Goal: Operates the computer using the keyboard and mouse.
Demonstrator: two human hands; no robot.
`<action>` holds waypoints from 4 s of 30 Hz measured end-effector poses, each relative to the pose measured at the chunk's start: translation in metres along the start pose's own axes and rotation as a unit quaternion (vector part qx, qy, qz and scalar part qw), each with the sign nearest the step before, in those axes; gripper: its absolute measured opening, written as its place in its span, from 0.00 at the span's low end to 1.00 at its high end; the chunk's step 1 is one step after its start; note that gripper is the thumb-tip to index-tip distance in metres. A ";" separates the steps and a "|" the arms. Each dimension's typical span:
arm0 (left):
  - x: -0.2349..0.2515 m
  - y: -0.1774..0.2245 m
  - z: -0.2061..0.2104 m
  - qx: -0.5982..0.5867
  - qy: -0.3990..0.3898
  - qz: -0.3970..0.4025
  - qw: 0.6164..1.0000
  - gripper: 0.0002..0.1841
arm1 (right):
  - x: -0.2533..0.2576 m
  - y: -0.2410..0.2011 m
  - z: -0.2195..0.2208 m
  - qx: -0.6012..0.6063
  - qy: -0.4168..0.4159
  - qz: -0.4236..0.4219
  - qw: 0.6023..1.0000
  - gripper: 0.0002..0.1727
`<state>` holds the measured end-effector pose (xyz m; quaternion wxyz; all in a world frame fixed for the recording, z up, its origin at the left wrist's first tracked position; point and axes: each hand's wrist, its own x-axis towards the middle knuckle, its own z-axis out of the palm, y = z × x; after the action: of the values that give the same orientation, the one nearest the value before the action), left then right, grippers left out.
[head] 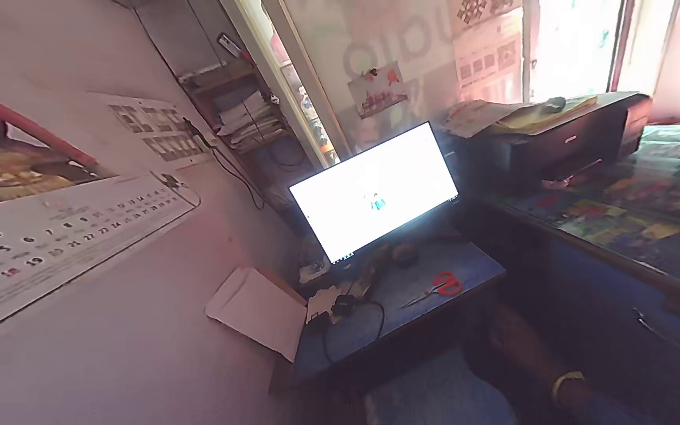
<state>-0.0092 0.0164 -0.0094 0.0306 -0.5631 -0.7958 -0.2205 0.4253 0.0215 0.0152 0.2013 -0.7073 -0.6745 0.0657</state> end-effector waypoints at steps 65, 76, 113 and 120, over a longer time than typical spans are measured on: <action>0.004 -0.013 0.019 -0.007 0.003 -0.002 1.000 0.35 | 0.003 0.002 0.002 -0.020 -0.005 0.001 1.000 0.26; -0.004 0.004 -0.004 -0.015 -0.038 -0.019 0.999 0.33 | 0.004 0.002 0.000 -0.021 -0.002 0.001 1.000 0.26; -0.003 0.016 -0.033 -0.059 -0.107 -0.078 0.989 0.37 | -0.004 -0.006 0.004 -0.036 0.015 -0.013 0.999 0.28; 0.000 0.009 -0.026 -0.063 -0.087 -0.048 0.993 0.35 | 0.001 -0.004 0.006 -0.027 0.008 -0.017 0.999 0.27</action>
<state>-0.0059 0.0087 0.0174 -0.0847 -0.5424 -0.8059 -0.2217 0.4199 0.0239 0.0115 0.1886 -0.7012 -0.6866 0.0377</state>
